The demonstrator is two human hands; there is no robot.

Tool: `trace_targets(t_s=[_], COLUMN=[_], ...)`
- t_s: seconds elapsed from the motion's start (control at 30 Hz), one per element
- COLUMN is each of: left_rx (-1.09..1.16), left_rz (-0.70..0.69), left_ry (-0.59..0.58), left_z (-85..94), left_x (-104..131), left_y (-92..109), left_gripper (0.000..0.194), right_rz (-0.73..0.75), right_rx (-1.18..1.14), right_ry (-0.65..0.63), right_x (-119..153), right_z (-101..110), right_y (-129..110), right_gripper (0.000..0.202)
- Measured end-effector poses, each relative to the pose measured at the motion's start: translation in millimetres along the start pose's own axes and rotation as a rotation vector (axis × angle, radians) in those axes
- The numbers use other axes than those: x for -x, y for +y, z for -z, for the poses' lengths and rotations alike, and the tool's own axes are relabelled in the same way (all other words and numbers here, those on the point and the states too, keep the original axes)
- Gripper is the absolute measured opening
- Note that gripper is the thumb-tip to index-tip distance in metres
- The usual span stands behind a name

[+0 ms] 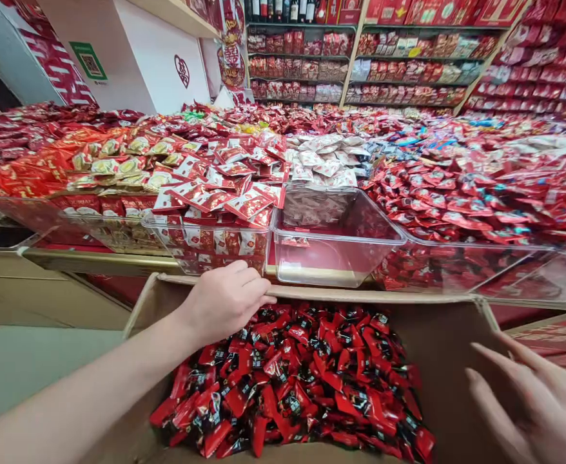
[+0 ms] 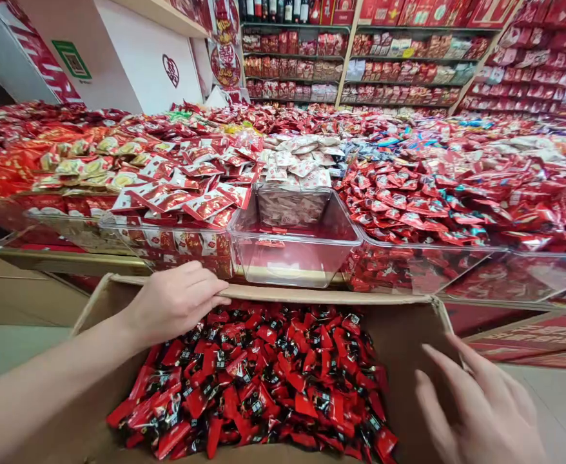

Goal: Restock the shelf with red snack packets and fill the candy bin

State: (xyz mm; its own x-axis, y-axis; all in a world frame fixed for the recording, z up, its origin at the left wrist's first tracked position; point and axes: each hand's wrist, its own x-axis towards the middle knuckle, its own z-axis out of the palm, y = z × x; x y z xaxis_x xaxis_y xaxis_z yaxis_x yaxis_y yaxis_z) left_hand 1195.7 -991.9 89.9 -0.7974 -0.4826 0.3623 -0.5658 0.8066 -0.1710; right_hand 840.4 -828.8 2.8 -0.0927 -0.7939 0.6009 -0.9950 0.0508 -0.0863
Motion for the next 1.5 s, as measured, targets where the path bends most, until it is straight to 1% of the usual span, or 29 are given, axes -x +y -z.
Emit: trace_targets(t_s=[0.03, 0.07, 0.1, 0.13, 0.17, 0.2, 0.23, 0.27, 0.3, 0.33, 0.4, 0.43, 0.5, 0.53, 0.6, 0.63, 0.67, 0.77, 0.83, 0.87, 0.93, 1.03, 1.1, 1.13, 1.2, 1.27, 1.37, 1.43, 1.5], left_rx=[0.015, 0.029, 0.042, 0.053, 0.061, 0.068, 0.073, 0.076, 0.079, 0.086, 0.118, 0.144, 0.216, 0.256, 0.324, 0.347, 0.360, 0.382, 0.468, 0.557, 0.844, 1.424, 1.695, 1.763, 1.804, 1.794, 1.766, 1.744, 1.715], left_rz=[0.010, 0.019, 0.024, 0.026, 0.027, 0.024, 0.024, 0.026, 0.031, 0.038, 0.058, 0.071, 0.074, 0.058, 0.008, -0.011, -0.018, 0.017, 0.025, 0.038, 0.133, 0.360, 0.435, 0.450, 0.472, 0.479, 0.471, 0.454, 0.434], left_ry=[0.014, 0.022, 0.022, 0.016, 0.008, 0.001, -0.003, -0.004, -0.006, -0.007, -0.008, 0.003, 0.079, 0.142, 0.268, 0.297, 0.298, 0.225, 0.208, 0.206, 0.161, 0.000, -0.091, -0.114, -0.132, -0.135, -0.131, -0.135, -0.124], left_z=[1.0, 0.4, -1.5, -4.5, -8.0, -11.5, -14.5, -16.8, -18.3, -19.0, -18.2, -17.0, -13.0, -10.6, -5.4, -3.1, -1.2, 2.1, 3.8, 5.1, 8.6, 13.4, 14.4, 14.4, 14.0, 13.5, 11.7, 9.0, 5.7], left_x=[1, 2, 2, 1, 1, 0, -1, -2, -2, -2, -1, 0, 2, 3, 3, 3, 1, -8, -18, -23, -33, -44, -46, -46, -46, -45, -43, -41, -39], left_y=[0, -1, -3, -5, -7, -9, -11, -12, -14, -15, -17, -17, -15, -12, -2, 5, 12, 33, 39, 40, 39, 36, 36, 37, 37, 38, 39, 40, 41], left_gripper=[0.023, 0.022, 0.022, 0.022, 0.023, 0.023, 0.023, 0.023, 0.023, 0.022, 0.021, 0.019, 0.014, 0.014, 0.022, 0.027, 0.033, 0.056, 0.059, 0.057, 0.051, 0.040, 0.036, 0.035, 0.033, 0.033, 0.034, 0.035, 0.036], right_rz=[0.106, 0.176, 0.289, 0.403, 0.417, 0.401, 0.389, 0.382, 0.369, 0.369, 0.370, 0.364, 0.325, 0.299, 0.234, 0.192, 0.137, -0.052, -0.127, -0.149, -0.196, -0.278, -0.301, -0.302, -0.312, -0.338, -0.356, -0.340, -0.308], right_rx=[-0.003, -0.018, -0.064, -0.131, -0.175, -0.217, -0.232, -0.228, -0.212, -0.202, -0.182, -0.186, -0.227, -0.283, -0.493, -0.636, -0.799, -1.240, -1.431, -1.502, -1.602, -1.655, -1.618, -1.594, -1.576, -1.635, -1.742, -1.736, -1.676], right_ry=[-0.004, -0.048, -0.091, -0.208, -0.373, -0.526, -0.619, -0.696, -0.727, -0.731, -0.707, -0.692, -0.657, -0.631, -0.566, -0.534, -0.505, -0.465, -0.465, -0.463, -0.425, -0.340, -0.360, -0.392, -0.465, -0.487, -0.446, -0.425, -0.397], right_x=[-15, -29, -42, -53, -61, -67, -70, -71, -71, -70, -67, -66, -66, -69, -80, -88, -96, -120, -129, -132, -134, -137, -140, -142, -146, -148, -145, -144, -149], right_z=[2, 1, -3, -10, -20, -32, -46, -60, -74, -87, -107, -112, -113, -108, -87, -73, -57, -12, 7, 12, 16, 12, 8, 6, 3, 2, 3, 5, 10], right_y=[-22, -46, -71, -96, -119, -139, -155, -168, -177, -183, -186, -185, -180, -178, -173, -172, -172, -172, -172, -171, -168, -162, -160, -160, -161, -164, -171, -175, -175], right_gripper=[0.031, 0.027, 0.024, 0.021, 0.021, 0.022, 0.029, 0.039, 0.045, 0.044, 0.029, 0.022, 0.023, 0.023, 0.023, 0.024, 0.026, 0.027, 0.025, 0.024, 0.024, 0.032, 0.036, 0.037, 0.037, 0.033, 0.031, 0.030, 0.028])
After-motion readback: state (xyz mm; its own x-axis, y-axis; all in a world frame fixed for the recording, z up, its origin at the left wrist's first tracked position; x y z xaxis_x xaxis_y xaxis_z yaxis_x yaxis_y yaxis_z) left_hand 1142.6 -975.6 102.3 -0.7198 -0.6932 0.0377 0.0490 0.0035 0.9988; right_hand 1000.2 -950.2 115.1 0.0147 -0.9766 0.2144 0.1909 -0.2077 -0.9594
